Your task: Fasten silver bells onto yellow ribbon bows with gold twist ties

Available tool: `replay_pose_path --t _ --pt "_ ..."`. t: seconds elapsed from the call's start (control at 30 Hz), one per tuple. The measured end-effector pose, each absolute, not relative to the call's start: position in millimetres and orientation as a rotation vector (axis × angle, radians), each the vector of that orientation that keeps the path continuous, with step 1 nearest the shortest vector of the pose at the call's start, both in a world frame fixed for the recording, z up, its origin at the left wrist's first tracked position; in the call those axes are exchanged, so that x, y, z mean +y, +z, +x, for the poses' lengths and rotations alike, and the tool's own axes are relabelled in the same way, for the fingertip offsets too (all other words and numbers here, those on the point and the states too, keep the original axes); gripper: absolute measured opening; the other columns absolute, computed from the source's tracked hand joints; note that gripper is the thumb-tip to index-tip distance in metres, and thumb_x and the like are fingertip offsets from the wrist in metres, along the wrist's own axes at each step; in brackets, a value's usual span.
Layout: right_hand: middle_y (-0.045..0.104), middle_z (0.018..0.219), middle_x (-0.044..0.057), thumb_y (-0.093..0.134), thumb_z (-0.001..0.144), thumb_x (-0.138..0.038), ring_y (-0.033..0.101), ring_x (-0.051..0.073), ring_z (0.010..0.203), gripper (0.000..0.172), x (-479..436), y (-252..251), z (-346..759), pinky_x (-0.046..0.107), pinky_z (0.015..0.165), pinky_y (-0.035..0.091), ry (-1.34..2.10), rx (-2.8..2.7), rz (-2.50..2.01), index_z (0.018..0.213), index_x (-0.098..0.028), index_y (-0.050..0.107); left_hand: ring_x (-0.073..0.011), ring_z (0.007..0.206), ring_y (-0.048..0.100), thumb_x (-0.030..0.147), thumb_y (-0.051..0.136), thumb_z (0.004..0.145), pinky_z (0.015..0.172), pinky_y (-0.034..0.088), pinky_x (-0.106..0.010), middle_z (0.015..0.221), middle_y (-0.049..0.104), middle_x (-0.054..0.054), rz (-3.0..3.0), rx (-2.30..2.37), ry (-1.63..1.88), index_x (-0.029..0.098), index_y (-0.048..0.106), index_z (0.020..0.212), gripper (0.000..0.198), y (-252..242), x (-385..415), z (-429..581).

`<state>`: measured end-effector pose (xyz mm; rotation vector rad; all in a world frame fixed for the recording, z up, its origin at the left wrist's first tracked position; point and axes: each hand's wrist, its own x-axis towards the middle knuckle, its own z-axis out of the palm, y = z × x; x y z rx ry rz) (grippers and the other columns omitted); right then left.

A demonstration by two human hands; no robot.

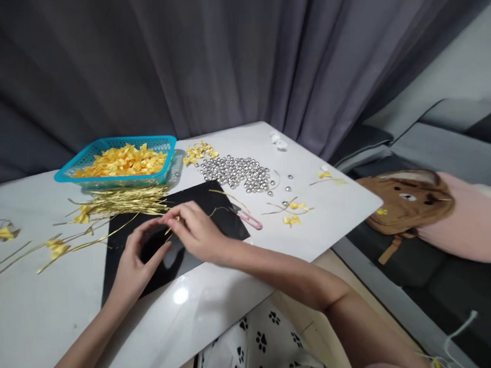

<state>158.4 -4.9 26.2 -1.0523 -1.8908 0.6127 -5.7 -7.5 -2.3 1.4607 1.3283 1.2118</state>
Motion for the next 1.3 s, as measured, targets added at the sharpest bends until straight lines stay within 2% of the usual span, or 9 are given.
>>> replay_pose_path --t 0.1,0.2,0.43,0.57,0.7,0.77,0.83,0.97,1.3 --pt "0.059 0.112 0.008 0.045 0.089 -0.022 0.046 0.017 0.116 0.005 -10.1 24.0 149.9 0.036 0.097 0.041 0.613 -1.936 -1.006 0.086 -0.022 0.05 -0.0238 0.102 0.058 0.037 0.071 0.066 0.086 0.046 -0.03 0.103 0.068 -0.007 1.127 1.096 1.072 0.02 0.068 0.098 0.036 -2.8 -16.1 0.3" --pt "0.061 0.108 0.007 0.046 0.087 -0.022 0.052 0.018 0.11 0.006 -12.2 18.9 144.2 0.035 0.097 0.044 0.712 -1.844 -1.063 0.083 -0.024 0.05 -0.0226 0.089 0.062 0.043 0.073 0.064 0.079 0.049 -0.028 0.091 0.07 -0.008 0.98 1.032 1.011 0.016 0.071 0.085 0.034 -3.8 -20.6 4.8" --pt "0.062 0.101 0.008 0.053 0.083 -0.031 0.062 0.02 0.084 0.01 -5.8 -5.2 135.7 0.033 0.073 0.055 1.28 -1.47 -1.008 0.087 -0.022 0.054 -0.0214 0.082 0.063 0.051 0.081 0.042 0.075 0.05 -0.024 0.079 0.072 -0.004 0.979 1.199 1.073 0.021 0.074 0.07 0.042 7.3 -14.8 7.8" --pt "0.062 0.087 0.006 0.058 0.08 -0.036 0.061 0.018 0.073 0.017 -3.4 -7.5 133.7 0.03 0.068 0.053 1.371 -1.403 -0.966 0.084 -0.02 0.056 -0.0204 0.072 0.062 0.056 0.078 0.041 0.069 0.05 -0.023 0.069 0.07 -0.004 1.038 1.243 1.056 0.02 0.072 0.063 0.042 7.2 -14.2 6.4" --pt "0.062 0.086 0.005 0.057 0.081 -0.037 0.06 0.016 0.078 0.019 13.1 12.5 163.0 0.027 0.071 0.049 1.099 -1.767 -1.055 0.082 -0.018 0.058 -0.0189 0.067 0.06 0.057 0.074 0.05 0.065 0.049 -0.023 0.065 0.067 -0.004 1.182 1.251 1.042 0.018 0.071 0.063 0.04 1.5 -13.9 3.9" --pt "0.061 0.088 0.005 0.056 0.083 -0.031 0.058 0.016 0.086 0.014 27.5 23.0 190.7 0.027 0.078 0.044 0.595 -1.977 -1.351 0.077 -0.018 0.059 -0.0191 0.068 0.06 0.057 0.071 0.054 0.066 0.049 -0.023 0.067 0.067 -0.004 1.218 1.25 1.032 0.018 0.071 0.065 0.04 0.4 -14.1 3.2" --pt "0.061 0.093 0.005 0.054 0.084 -0.03 0.056 0.018 0.09 0.013 41.6 27.0 218.3 0.027 0.076 0.041 0.14 -1.923 -1.862 0.085 -0.019 0.06 -0.0191 0.069 0.059 0.058 0.07 0.055 0.065 0.049 -0.023 0.068 0.067 -0.004 1.227 1.258 1.015 0.018 0.07 0.066 0.041 1.1 -14.5 3.1" --pt "0.061 0.095 0.008 0.056 0.082 -0.029 0.058 0.02 0.082 0.014 57.3 16.1 247.0 0.028 0.069 0.038 0.088 -1.857 -2.064 0.089 -0.018 0.061 -0.0181 0.066 0.057 0.059 0.07 0.054 0.061 0.048 -0.023 0.065 0.065 -0.004 1.217 1.262 0.987 0.017 0.069 0.064 0.043 4.6 -15.1 4.2" --pt "0.058 0.1 0.011 0.046 0.083 -0.01 0.057 0.019 0.084 0.016 57.7 3.2 242.2 0.027 0.069 0.036 0.245 -1.709 -2.136 0.087 -0.014 0.061 -0.0173 0.067 0.055 0.058 0.066 0.06 0.063 0.045 -0.024 0.066 0.062 -0.003 1.236 1.208 0.961 0.017 0.065 0.065 0.042 7.0 -14.0 4.8"
